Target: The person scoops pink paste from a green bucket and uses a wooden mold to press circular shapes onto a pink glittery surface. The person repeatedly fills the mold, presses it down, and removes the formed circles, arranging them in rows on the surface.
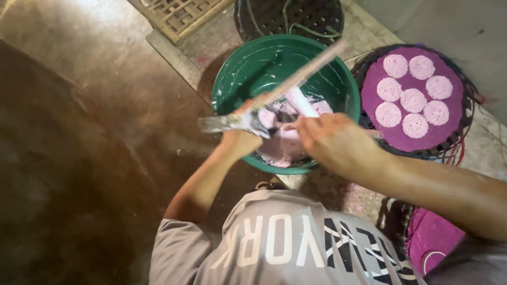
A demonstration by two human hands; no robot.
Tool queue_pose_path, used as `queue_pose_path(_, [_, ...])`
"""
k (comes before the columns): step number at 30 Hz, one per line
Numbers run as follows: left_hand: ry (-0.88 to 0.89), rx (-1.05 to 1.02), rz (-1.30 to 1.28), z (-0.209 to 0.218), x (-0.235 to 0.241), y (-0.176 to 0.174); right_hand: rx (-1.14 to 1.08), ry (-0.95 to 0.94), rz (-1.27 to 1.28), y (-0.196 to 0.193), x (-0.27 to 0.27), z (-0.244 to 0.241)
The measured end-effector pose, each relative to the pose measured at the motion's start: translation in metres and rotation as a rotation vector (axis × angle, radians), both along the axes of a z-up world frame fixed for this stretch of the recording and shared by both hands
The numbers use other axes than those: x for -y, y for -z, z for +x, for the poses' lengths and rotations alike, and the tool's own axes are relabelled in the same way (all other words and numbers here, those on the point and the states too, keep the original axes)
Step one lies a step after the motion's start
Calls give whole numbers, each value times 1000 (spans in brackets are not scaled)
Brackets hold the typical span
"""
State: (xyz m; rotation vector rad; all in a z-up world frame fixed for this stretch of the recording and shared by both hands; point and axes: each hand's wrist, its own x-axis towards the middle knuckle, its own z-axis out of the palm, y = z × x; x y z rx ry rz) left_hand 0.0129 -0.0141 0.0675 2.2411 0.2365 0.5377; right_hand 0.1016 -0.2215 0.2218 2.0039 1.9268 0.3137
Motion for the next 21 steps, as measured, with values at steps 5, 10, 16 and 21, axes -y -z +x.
queue_pose_path(5, [-272, 248, -258, -9, -66, 7, -163, 531, -158, -32, 17, 14])
queue_pose_path(10, [10, 172, -1093, -6, -31, 29, -545, 54, 374, 19, -12, 43])
queue_pose_path(16, [703, -138, -1606, 7, 91, 23, -1890, -385, 1281, 60, 22, 28])
queue_pose_path(21, [968, -39, -877, 19, 117, -16, -1871, -284, 1372, 38, 111, 37])
